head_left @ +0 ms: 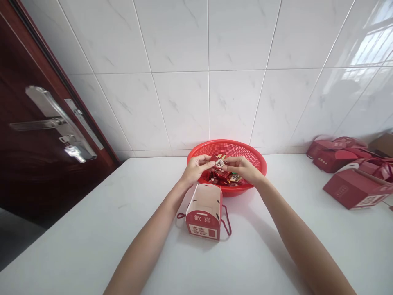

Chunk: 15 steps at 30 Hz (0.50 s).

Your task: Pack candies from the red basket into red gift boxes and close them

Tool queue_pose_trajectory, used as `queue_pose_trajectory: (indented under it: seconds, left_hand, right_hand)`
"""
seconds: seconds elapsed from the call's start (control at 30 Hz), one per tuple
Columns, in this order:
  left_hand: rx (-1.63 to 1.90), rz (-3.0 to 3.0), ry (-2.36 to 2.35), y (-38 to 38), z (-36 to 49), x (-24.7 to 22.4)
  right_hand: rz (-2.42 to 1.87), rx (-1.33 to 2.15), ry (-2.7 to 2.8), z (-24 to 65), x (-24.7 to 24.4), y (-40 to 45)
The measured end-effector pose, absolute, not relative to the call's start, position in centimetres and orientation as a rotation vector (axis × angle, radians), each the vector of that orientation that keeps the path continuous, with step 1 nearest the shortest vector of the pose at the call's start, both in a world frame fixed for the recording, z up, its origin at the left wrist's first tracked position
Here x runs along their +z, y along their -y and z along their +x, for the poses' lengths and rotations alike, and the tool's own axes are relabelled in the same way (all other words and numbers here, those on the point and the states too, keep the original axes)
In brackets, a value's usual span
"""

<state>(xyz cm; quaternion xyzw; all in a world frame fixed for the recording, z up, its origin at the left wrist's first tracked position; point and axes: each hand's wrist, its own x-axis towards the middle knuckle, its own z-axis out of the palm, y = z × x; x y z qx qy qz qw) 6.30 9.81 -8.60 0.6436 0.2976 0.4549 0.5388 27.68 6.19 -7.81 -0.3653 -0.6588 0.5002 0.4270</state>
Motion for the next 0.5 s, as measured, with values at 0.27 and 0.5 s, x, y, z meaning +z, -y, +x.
queue_pose_trajectory:
  seconds: [0.27, 0.5]
  left_hand:
    - [1.049, 1.579, -0.68, -9.07, 6.62, -8.0]
    - [1.082, 1.613, -0.674, -8.97, 6.75, -8.02]
  right_hand:
    - [-0.936, 1.216, 1.685, 27.58, -7.85, -6.22]
    - [-0.934, 1.197, 1.636, 27.1, -7.39, -5.78]
